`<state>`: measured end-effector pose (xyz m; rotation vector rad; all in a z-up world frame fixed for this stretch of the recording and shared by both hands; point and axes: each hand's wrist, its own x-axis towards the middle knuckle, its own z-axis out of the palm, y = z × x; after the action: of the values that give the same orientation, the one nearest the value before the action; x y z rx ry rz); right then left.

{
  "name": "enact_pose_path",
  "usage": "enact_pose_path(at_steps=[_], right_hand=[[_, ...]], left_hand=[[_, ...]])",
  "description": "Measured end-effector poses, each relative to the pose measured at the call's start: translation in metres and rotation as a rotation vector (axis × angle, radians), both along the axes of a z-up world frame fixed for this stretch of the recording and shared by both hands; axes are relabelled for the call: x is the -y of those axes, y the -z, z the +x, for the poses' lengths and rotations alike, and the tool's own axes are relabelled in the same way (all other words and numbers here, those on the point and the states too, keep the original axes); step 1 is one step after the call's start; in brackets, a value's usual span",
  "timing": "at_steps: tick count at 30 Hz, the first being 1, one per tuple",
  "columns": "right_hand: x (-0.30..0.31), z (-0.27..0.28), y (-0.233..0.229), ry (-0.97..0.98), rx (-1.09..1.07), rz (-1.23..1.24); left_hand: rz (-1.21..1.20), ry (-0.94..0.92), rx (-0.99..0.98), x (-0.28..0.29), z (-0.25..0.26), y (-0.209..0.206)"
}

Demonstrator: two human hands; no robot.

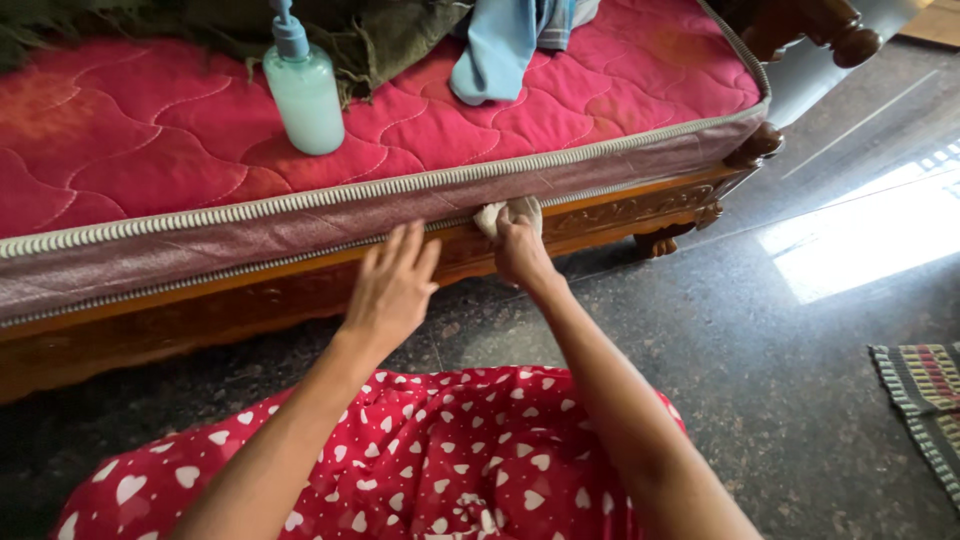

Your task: The person sits on the floor and wipes the wooden bed frame with a cloth. They periodically pick up a spray bottle to apply liquid to the cloth and continue wiping the frame's edge and carved details.

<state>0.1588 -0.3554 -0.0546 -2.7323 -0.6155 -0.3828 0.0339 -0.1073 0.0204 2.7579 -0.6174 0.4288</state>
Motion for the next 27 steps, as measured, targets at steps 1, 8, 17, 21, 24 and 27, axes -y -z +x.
enact_pose_path(at_steps=[1, 8, 17, 21, 24, 27], right_hand=[[0.007, 0.002, -0.007, -0.048, -0.027, -0.097], [0.026, -0.001, -0.036, -0.220, -0.036, -0.098], [0.057, -0.021, -0.001, -0.148, 0.115, -0.092], [0.117, -0.003, 0.022, -0.092, 0.419, -0.039], [0.169, 0.026, 0.040, 0.293, 0.437, -0.277], [0.218, 0.046, 0.051, 0.457, 0.366, 0.218]], left_hand=[[-0.014, 0.045, 0.023, 0.013, 0.008, -0.006], [0.370, 0.179, 0.166, 0.080, 0.134, -0.063], [0.662, 0.330, -0.009, 0.105, 0.197, -0.068], [0.568, 0.459, 0.102, 0.100, 0.199, -0.055], [0.645, 0.527, 0.185, 0.105, 0.211, -0.051], [0.691, 0.581, 0.204, 0.134, 0.224, -0.041]])
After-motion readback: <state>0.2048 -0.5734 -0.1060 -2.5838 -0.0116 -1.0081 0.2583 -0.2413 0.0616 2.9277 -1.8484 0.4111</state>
